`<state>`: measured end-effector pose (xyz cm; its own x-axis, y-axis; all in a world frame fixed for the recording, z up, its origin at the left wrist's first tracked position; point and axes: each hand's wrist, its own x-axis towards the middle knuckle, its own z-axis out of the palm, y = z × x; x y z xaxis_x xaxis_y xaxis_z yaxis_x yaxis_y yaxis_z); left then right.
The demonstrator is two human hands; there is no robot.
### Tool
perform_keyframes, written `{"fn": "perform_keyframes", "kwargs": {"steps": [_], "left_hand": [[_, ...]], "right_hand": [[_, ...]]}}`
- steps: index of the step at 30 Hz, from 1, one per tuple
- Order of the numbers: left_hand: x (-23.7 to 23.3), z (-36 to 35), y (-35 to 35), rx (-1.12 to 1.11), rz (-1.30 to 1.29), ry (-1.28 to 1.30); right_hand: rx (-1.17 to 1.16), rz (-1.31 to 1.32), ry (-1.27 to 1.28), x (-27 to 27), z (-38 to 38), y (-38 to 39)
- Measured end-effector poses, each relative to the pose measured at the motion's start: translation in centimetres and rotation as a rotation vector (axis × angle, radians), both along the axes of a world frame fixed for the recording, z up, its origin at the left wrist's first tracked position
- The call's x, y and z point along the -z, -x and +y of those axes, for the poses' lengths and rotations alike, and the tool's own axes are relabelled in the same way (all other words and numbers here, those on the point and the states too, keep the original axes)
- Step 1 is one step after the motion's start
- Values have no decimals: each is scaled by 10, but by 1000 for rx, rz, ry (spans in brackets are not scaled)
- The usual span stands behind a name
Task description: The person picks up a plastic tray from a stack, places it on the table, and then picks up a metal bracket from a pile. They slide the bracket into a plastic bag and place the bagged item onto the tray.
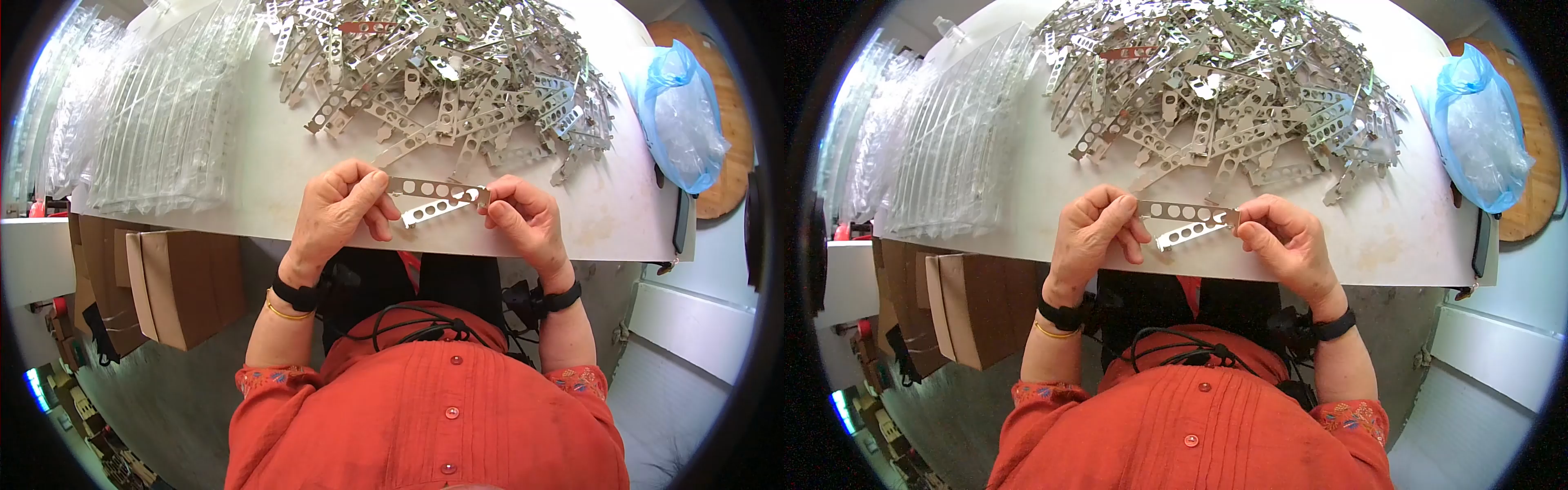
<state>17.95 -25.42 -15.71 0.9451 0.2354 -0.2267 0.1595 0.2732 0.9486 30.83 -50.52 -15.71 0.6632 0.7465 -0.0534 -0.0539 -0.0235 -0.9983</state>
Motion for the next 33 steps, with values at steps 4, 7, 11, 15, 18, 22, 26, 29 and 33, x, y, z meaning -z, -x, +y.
{"fn": "perform_keyframes", "kwargs": {"steps": [4,7,11,15,18,22,26,29,33], "left_hand": [[-4,1,-1,-3,45,-9],[-4,3,-1,12,52,13],[-6,4,-1,21,66,46],[-3,7,-1,55,66,58],[-1,8,-1,52,46,81],[3,8,1,53,-12,125],[5,8,2,49,-40,172],[6,9,2,54,-39,188],[8,9,2,60,-58,175]], "right_hand": [[-18,-2,-45,3,1,0],[3,18,-22,6,1,0],[26,16,-30,2,6,1],[26,-55,22,3,6,0],[60,-46,47,3,7,1],[65,-25,44,6,6,1],[76,-23,52,6,5,1],[76,-24,55,6,5,0],[83,-28,59,7,5,0]]}}
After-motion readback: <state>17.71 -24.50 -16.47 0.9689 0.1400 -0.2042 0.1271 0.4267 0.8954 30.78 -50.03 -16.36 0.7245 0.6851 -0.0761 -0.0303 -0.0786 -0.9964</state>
